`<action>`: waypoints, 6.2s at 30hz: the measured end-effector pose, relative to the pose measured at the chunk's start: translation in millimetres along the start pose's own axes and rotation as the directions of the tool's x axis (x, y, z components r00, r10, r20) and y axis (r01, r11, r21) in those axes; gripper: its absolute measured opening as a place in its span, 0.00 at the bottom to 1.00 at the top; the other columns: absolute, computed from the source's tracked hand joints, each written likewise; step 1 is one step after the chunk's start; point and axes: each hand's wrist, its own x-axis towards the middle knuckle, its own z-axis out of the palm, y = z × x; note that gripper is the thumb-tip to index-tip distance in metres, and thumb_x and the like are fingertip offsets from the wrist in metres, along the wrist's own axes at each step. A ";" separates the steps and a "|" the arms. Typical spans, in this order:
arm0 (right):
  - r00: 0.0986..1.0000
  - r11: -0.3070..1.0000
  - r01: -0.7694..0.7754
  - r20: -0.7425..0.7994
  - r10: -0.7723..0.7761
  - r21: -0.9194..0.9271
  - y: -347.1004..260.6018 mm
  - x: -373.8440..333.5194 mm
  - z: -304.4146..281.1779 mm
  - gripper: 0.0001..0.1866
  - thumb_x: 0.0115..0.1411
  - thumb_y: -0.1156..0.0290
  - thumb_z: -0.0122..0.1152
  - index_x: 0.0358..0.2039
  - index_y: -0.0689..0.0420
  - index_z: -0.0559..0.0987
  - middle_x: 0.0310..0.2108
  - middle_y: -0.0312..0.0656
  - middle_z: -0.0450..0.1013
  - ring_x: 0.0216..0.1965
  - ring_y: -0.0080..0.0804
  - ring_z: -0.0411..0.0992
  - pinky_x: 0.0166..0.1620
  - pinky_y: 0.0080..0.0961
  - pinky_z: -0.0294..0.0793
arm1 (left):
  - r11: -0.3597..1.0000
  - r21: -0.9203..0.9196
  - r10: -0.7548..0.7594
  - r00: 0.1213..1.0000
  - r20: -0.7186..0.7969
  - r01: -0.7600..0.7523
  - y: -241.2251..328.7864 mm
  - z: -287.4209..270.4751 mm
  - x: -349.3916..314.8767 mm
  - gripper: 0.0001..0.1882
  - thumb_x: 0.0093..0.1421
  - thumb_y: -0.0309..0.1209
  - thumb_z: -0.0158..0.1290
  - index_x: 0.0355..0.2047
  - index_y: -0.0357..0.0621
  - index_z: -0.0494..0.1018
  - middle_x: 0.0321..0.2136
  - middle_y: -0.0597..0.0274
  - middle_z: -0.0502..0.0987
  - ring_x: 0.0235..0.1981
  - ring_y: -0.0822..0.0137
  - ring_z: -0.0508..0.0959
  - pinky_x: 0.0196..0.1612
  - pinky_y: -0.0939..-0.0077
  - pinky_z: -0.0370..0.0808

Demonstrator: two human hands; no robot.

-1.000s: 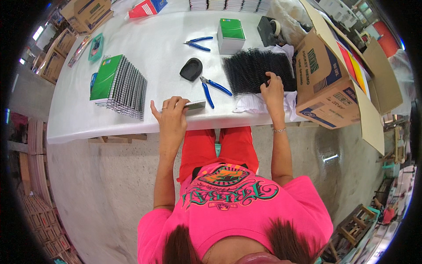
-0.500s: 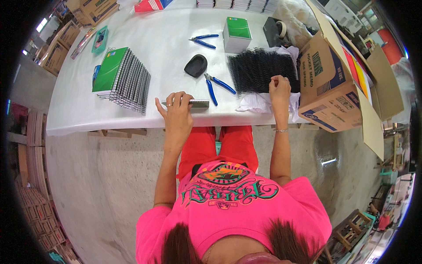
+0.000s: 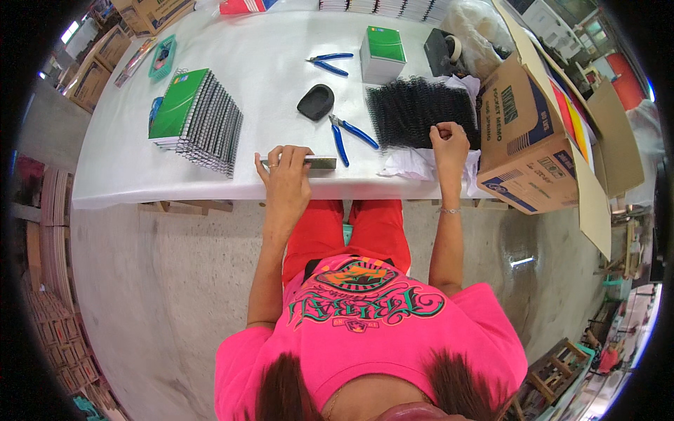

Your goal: The person repeatedly assembles spiral-bound notebooks by inserting a black plastic coil into the punched holes of a green notebook cover and pages, then using pliers to close the coil ends. The finished notebooks are stacked on the table.

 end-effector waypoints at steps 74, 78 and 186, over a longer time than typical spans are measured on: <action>0.767 0.771 0.282 0.348 -0.539 0.571 -102.1 -62.6 38.3 0.11 0.52 0.84 0.63 0.37 0.63 0.78 0.35 0.42 0.74 0.36 0.33 0.73 0.43 0.26 0.71 | 0.996 0.038 -0.067 0.959 -0.274 0.080 8.6 35.9 12.2 0.26 0.42 0.53 0.68 0.32 0.50 0.73 0.36 0.65 0.69 0.51 0.58 0.67 0.54 0.27 0.57; 0.745 0.752 0.198 0.402 -0.532 0.629 -103.4 -64.3 33.6 0.10 0.54 0.83 0.63 0.38 0.63 0.78 0.36 0.42 0.75 0.38 0.33 0.73 0.44 0.27 0.71 | 0.995 0.046 -0.072 0.960 -0.272 0.088 7.9 36.8 11.6 0.27 0.41 0.52 0.68 0.33 0.49 0.73 0.37 0.65 0.69 0.51 0.58 0.67 0.54 0.27 0.57; 0.394 0.858 -0.136 0.822 -0.411 0.495 -129.1 -9.7 51.3 0.14 0.52 0.65 0.72 0.37 0.58 0.83 0.51 0.41 0.73 0.42 0.25 0.70 0.43 0.21 0.69 | 0.547 -0.825 -0.125 0.988 0.087 0.142 -68.3 41.9 9.5 0.58 0.32 0.37 0.78 0.60 0.52 0.53 0.44 0.57 0.61 0.48 0.63 0.66 0.53 0.70 0.66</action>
